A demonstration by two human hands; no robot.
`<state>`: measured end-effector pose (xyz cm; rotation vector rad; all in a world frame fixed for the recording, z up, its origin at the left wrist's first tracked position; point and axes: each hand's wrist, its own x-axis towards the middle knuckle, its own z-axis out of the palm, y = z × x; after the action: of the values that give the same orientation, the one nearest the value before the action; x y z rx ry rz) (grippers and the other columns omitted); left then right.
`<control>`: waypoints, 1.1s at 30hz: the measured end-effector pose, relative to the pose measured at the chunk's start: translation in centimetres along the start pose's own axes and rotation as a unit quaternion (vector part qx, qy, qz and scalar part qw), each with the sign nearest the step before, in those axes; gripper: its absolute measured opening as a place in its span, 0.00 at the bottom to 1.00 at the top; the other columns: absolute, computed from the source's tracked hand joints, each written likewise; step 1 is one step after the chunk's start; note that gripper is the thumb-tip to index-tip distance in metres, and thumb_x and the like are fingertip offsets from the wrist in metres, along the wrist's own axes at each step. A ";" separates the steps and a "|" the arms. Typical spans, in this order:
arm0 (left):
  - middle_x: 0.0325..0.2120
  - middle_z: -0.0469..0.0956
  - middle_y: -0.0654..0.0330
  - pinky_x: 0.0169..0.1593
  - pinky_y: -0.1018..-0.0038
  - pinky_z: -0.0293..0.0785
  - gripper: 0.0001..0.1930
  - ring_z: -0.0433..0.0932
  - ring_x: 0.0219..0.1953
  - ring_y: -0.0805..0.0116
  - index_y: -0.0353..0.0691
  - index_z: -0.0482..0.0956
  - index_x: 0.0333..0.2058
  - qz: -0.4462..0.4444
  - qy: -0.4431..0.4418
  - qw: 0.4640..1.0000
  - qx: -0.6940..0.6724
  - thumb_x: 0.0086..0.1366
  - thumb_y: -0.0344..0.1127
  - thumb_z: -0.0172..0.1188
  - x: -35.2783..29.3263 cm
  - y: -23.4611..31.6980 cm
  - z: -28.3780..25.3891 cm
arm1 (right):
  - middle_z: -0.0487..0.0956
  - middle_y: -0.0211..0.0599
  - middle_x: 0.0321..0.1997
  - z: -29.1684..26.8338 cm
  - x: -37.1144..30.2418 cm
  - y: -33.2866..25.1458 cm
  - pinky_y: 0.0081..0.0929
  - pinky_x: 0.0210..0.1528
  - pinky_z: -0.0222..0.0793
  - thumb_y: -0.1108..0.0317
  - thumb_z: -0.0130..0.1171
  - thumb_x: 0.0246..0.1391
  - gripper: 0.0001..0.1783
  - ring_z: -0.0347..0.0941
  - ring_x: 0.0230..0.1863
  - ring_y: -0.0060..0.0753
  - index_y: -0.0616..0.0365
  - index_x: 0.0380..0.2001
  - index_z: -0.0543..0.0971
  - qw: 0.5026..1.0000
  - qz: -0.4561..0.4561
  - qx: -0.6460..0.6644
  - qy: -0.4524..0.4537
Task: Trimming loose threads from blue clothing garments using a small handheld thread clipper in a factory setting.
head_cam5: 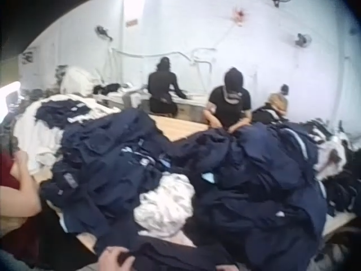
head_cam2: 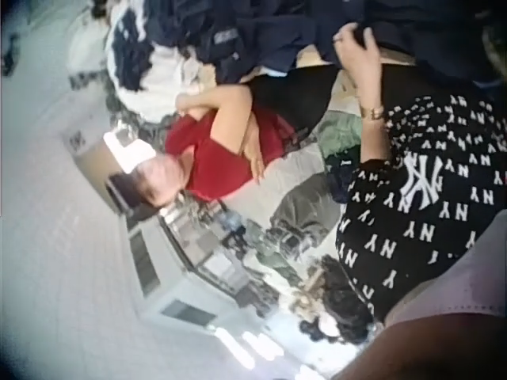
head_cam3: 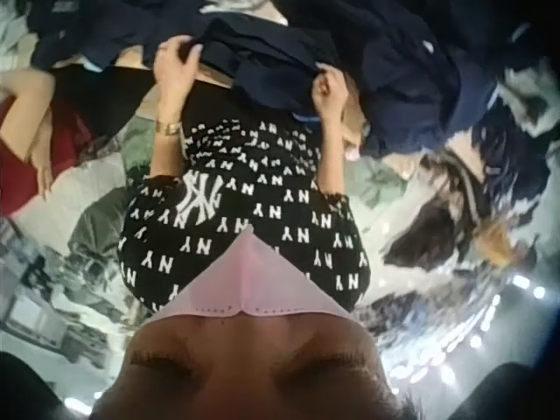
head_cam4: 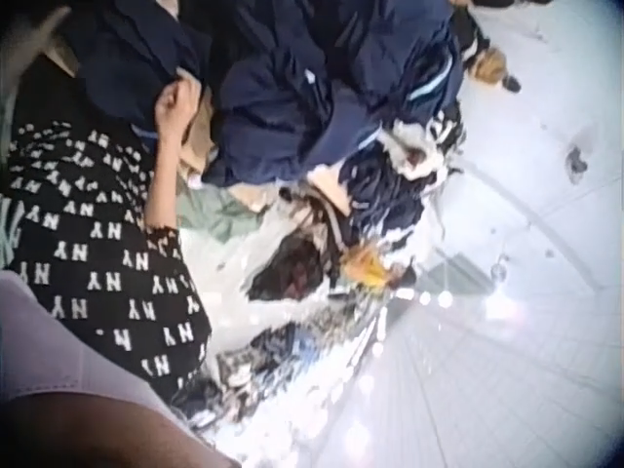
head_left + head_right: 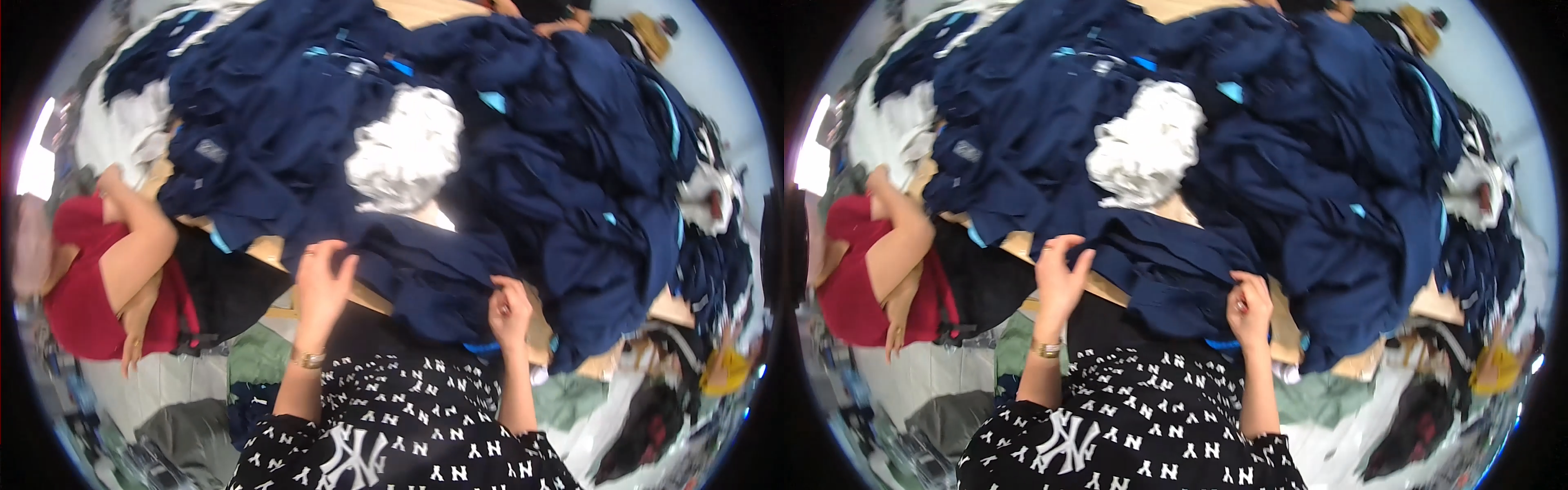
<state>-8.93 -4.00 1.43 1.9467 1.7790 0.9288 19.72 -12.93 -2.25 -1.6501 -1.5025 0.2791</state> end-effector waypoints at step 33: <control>0.32 0.76 0.63 0.56 0.57 0.62 0.20 0.72 0.45 0.62 0.42 0.75 0.36 -0.270 -0.162 0.448 -0.837 0.66 0.53 0.43 1.5 3.1 3.8 | 0.75 0.35 0.34 -3.8 3.6 -6.0 0.30 0.29 0.61 0.65 0.52 0.23 0.11 0.69 0.29 0.36 0.57 0.15 0.67 0.928 -0.294 -0.217 0.073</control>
<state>-4.05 -2.40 1.00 0.0986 0.3474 1.0854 18.99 -11.94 5.63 -1.4068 -1.9496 -0.5282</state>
